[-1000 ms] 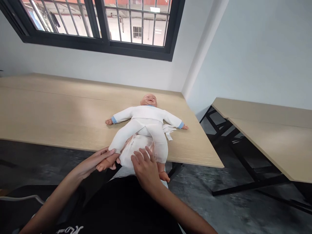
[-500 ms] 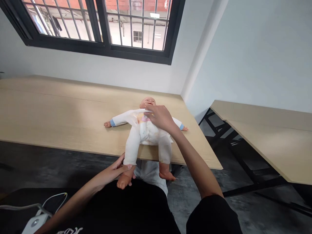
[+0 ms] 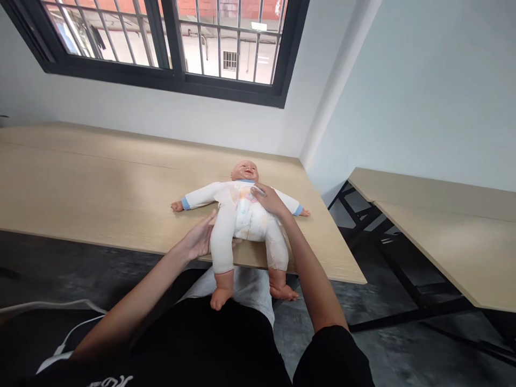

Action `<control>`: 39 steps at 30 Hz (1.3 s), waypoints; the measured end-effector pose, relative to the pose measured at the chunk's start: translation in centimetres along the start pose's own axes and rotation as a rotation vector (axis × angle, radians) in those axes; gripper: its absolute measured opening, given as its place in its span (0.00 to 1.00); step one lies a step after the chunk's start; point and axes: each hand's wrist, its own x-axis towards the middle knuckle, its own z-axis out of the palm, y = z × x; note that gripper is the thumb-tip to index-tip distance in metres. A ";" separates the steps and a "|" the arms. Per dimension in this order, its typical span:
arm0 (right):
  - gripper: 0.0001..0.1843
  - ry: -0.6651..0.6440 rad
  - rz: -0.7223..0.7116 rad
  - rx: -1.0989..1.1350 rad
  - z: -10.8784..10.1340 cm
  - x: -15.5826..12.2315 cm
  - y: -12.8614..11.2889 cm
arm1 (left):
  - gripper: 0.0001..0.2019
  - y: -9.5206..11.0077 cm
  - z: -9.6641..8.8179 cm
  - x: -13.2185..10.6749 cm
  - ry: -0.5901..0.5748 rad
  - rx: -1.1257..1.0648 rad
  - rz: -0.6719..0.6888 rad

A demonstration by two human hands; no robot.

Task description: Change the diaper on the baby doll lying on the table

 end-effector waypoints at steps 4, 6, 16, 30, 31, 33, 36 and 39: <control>0.26 -0.010 -0.021 0.051 0.0 -0.1 0.4 | 0.32 1.9 -0.1 2.3 0.080 -0.114 0.026; 0.26 -0.001 -0.017 0.046 0.0 -0.1 0.6 | 0.28 2.3 -0.1 3.4 0.155 -0.183 0.066; 0.26 0.007 -0.005 0.044 -0.4 -0.8 1.6 | 0.12 2.3 1.3 6.0 0.311 -0.396 0.587; 0.18 -0.046 -0.010 -0.166 0.6 0.2 -0.6 | 0.07 2.5 1.5 2.2 0.422 0.338 1.113; 0.17 -0.039 -0.009 -0.156 0.8 0.4 -0.5 | 0.08 2.6 2.1 1.7 0.287 0.478 1.042; 0.17 -0.009 -0.006 -0.114 1.1 0.6 -0.2 | 0.11 2.7 3.0 1.3 -0.014 0.782 0.880; 0.17 0.119 -0.001 -0.102 1.1 0.5 0.8 | 0.16 2.7 3.4 2.6 -0.295 1.148 0.782; 0.18 0.292 0.070 -0.165 -0.1 -0.7 2.3 | 0.17 3.2 3.0 5.3 -0.336 1.338 0.827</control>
